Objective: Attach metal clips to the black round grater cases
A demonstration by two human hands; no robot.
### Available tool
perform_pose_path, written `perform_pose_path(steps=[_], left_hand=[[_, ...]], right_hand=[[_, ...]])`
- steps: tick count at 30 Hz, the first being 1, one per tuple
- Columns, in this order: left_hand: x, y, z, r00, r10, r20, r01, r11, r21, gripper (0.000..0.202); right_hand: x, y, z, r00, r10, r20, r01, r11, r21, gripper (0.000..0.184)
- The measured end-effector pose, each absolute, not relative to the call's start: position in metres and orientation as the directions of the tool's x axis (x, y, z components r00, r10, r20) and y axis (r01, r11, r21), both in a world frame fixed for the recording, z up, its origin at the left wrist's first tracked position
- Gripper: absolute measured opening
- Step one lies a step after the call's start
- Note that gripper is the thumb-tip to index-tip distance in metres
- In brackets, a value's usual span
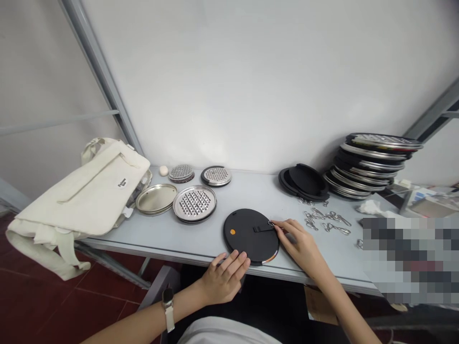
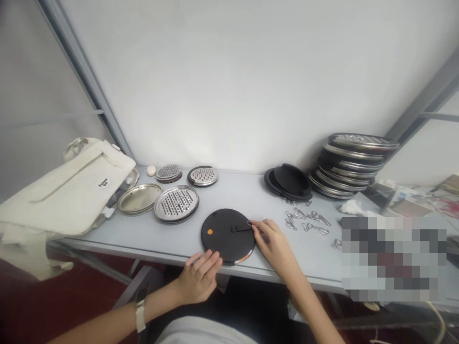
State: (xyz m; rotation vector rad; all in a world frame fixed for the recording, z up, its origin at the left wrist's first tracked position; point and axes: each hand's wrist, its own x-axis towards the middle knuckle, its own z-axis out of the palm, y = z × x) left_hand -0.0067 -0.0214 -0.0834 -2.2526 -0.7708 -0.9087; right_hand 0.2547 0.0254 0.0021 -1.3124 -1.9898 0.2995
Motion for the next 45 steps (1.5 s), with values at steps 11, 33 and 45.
perform_pose_path(steps=[11, 33, 45], left_hand=[[-0.008, -0.02, -0.088, 0.611, 0.289, 0.737, 0.693, -0.644, -0.323, 0.051], [-0.006, -0.022, -0.085, 0.592, 0.289, 0.752, 0.696, -0.654, -0.297, 0.053], [-0.008, -0.021, -0.086, 0.6, 0.281, 0.749, 0.696, -0.644, -0.316, 0.052]], right_hand=[[0.252, 0.023, 0.006, -0.208, 0.875, 0.437, 0.691, 0.447, -0.568, 0.015], [0.251, 0.021, 0.013, -0.193, 0.917, 0.35, 0.649, 0.386, -0.656, 0.016], [0.256, 0.025, 0.008, -0.109, 0.941, 0.32, 0.552, 0.325, -0.768, 0.026]])
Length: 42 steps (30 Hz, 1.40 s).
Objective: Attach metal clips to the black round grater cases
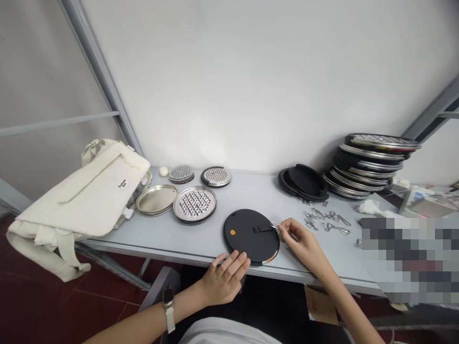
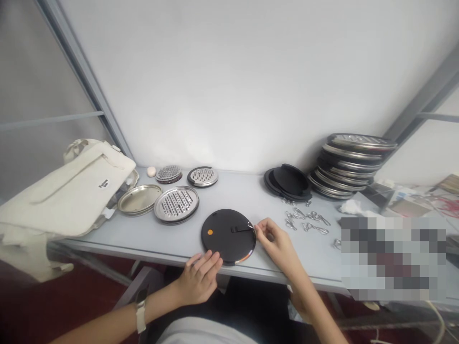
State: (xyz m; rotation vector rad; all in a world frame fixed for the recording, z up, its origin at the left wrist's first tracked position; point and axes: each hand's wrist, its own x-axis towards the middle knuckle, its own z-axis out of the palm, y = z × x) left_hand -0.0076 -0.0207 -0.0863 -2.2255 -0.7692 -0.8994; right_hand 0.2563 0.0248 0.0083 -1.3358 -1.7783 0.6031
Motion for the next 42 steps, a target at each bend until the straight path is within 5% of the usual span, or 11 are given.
perform_pose_path(steps=[20, 42], left_hand=[[-0.0073, -0.0206, -0.0892, 0.596, 0.288, 0.749, 0.698, -0.647, -0.306, 0.054], [-0.0071, -0.0212, -0.0858, 0.601, 0.285, 0.747, 0.697, -0.644, -0.315, 0.051]], right_hand=[[0.2544, 0.0235, 0.0107, -0.17, 0.919, 0.355, 0.601, 0.382, -0.702, 0.018], [0.2548, 0.0236, 0.0103, -0.223, 0.909, 0.351, 0.622, 0.41, -0.667, 0.033]])
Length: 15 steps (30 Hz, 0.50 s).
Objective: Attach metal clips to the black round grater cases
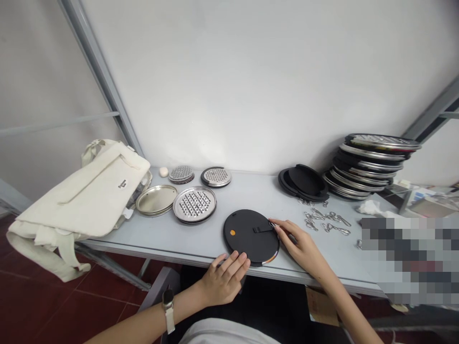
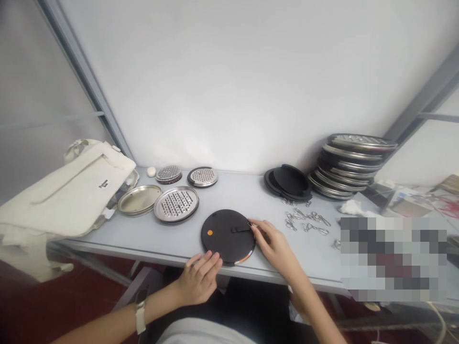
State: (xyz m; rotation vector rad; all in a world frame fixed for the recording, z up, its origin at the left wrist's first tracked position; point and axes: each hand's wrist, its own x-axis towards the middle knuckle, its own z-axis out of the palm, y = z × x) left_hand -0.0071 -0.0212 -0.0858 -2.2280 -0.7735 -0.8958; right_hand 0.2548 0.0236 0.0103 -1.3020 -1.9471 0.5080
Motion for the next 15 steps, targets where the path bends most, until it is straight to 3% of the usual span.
perform_pose_path(steps=[15], left_hand=[[-0.007, -0.0203, -0.085, 0.594, 0.274, 0.757, 0.686, -0.663, -0.298, 0.05]], right_hand=[[0.2513, 0.0199, 0.0129, -0.208, 0.937, 0.28, 0.6, 0.348, -0.721, 0.031]])
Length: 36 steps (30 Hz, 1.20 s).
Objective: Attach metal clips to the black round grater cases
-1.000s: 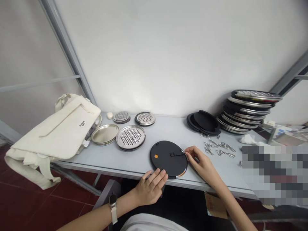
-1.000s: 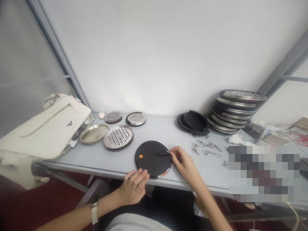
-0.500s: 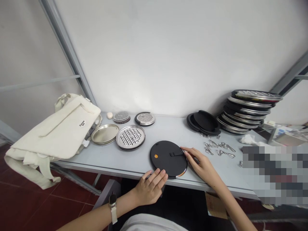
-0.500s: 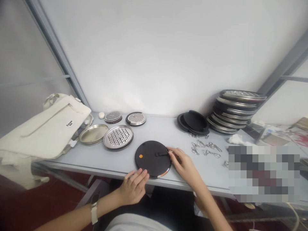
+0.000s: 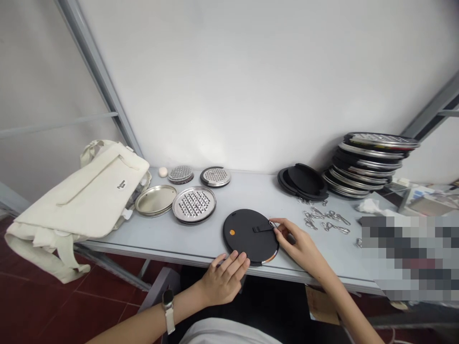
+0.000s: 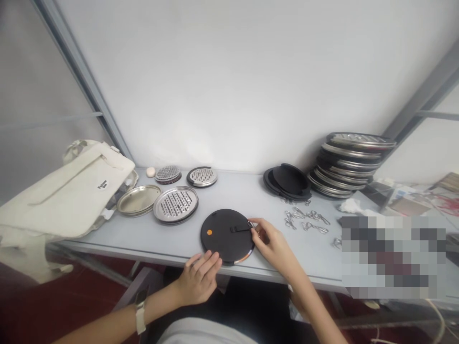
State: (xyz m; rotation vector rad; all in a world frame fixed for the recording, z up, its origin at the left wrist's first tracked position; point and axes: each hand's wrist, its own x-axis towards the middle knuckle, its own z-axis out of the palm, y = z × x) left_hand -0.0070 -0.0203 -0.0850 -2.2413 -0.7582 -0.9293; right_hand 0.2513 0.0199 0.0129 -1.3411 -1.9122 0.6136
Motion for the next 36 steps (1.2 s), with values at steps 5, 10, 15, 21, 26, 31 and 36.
perform_pose_path(steps=[5, 10, 15, 21, 26, 31, 36], left_hand=[[-0.0073, -0.0206, -0.0859, 0.599, 0.279, 0.75, 0.688, -0.659, -0.304, 0.049], [-0.0078, -0.0204, -0.0871, 0.604, 0.281, 0.746, 0.692, -0.648, -0.317, 0.05], [-0.0073, -0.0205, -0.0853, 0.598, 0.279, 0.752, 0.684, -0.666, -0.297, 0.051], [-0.0079, -0.0205, -0.0852, 0.599, 0.277, 0.751, 0.687, -0.66, -0.305, 0.052], [-0.0078, -0.0206, -0.0855, 0.602, 0.28, 0.748, 0.689, -0.656, -0.309, 0.052], [-0.0072, -0.0208, -0.0844, 0.597, 0.276, 0.753, 0.684, -0.665, -0.299, 0.052], [-0.0077, -0.0206, -0.0857, 0.599, 0.281, 0.75, 0.688, -0.66, -0.303, 0.052]], right_hand=[[0.2515, 0.0205, 0.0128, -0.209, 0.943, 0.258, 0.593, 0.332, -0.734, 0.03], [0.2515, 0.0216, 0.0113, -0.216, 0.941, 0.262, 0.595, 0.339, -0.729, 0.029], [0.2512, 0.0211, 0.0107, -0.208, 0.944, 0.255, 0.593, 0.329, -0.735, 0.028], [0.2512, 0.0219, 0.011, -0.215, 0.945, 0.249, 0.591, 0.328, -0.737, 0.028], [0.2514, 0.0219, 0.0116, -0.216, 0.944, 0.25, 0.594, 0.33, -0.733, 0.028], [0.2527, 0.0206, 0.0102, -0.211, 0.941, 0.263, 0.59, 0.337, -0.733, 0.027], [0.252, 0.0209, 0.0097, -0.202, 0.942, 0.269, 0.595, 0.336, -0.73, 0.027]])
